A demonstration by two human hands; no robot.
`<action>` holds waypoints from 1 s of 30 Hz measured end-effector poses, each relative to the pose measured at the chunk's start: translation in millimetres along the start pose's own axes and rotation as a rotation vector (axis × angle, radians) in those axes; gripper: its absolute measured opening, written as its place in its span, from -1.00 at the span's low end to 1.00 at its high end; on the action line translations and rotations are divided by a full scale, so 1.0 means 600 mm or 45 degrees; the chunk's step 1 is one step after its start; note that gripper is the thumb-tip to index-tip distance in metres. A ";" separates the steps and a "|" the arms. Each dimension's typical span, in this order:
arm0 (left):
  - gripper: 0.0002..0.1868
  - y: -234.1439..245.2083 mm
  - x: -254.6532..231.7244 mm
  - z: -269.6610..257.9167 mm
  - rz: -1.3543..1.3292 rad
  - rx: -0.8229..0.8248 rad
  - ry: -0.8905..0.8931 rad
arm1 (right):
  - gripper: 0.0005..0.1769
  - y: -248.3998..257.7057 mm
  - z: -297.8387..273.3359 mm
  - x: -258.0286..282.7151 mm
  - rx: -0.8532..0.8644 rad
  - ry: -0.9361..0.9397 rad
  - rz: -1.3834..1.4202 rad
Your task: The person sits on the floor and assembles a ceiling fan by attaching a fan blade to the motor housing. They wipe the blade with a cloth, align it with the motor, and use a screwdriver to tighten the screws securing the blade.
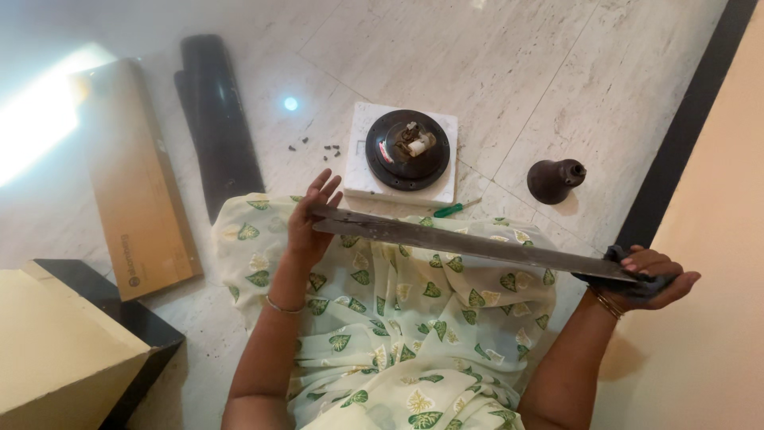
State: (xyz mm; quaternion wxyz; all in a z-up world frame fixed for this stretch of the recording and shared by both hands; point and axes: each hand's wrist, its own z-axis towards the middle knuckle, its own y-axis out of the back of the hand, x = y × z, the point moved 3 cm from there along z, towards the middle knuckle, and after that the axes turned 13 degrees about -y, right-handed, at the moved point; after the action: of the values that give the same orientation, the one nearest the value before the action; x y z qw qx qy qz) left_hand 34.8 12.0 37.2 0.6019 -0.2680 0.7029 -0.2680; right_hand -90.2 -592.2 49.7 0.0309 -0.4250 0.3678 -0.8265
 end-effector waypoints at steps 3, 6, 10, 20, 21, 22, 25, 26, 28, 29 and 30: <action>-0.14 -0.004 -0.021 -0.006 -0.138 0.153 -0.086 | -0.15 0.001 -0.005 -0.017 0.169 -0.128 0.084; -0.02 0.009 -0.015 -0.014 -0.380 -0.055 -0.107 | -0.15 0.018 -0.018 -0.042 0.319 -0.330 0.206; 0.03 0.011 -0.022 -0.018 -0.501 0.079 -0.089 | -0.11 0.046 -0.034 -0.052 0.418 -0.613 0.418; -0.03 0.004 -0.021 -0.008 -0.375 0.200 -0.178 | -0.08 0.062 -0.040 -0.023 0.282 -1.026 0.380; -0.04 0.004 -0.021 -0.009 -0.366 0.223 -0.184 | -0.09 0.045 -0.038 -0.025 0.303 -1.060 0.386; -0.05 0.004 -0.020 -0.009 -0.366 0.229 -0.174 | -0.09 0.022 -0.035 -0.028 0.323 -1.094 0.392; -0.08 -0.003 -0.016 -0.008 -0.390 0.259 -0.167 | -0.18 -0.078 -0.055 -0.060 0.366 -1.220 0.425; -0.10 -0.007 -0.016 -0.009 -0.413 0.275 -0.179 | -0.22 -0.121 -0.068 -0.080 0.375 -1.267 0.440; -0.15 -0.011 -0.017 -0.011 -0.481 0.254 -0.154 | -0.34 -0.227 -0.082 -0.123 0.537 -1.362 0.451; -0.19 -0.011 -0.016 -0.014 -0.524 0.218 -0.114 | -0.37 -0.277 -0.102 -0.135 0.520 -1.336 0.387; -0.22 -0.012 -0.015 -0.015 -0.566 0.183 -0.075 | -0.39 -0.328 -0.130 -0.150 0.503 -1.310 0.323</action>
State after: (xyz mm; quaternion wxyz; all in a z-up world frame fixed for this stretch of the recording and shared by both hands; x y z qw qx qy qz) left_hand 27.3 13.6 49.4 0.5659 -0.3805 0.5878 -0.4353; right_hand -37.8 -371.0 84.5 0.3843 -0.7116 0.1918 -0.5560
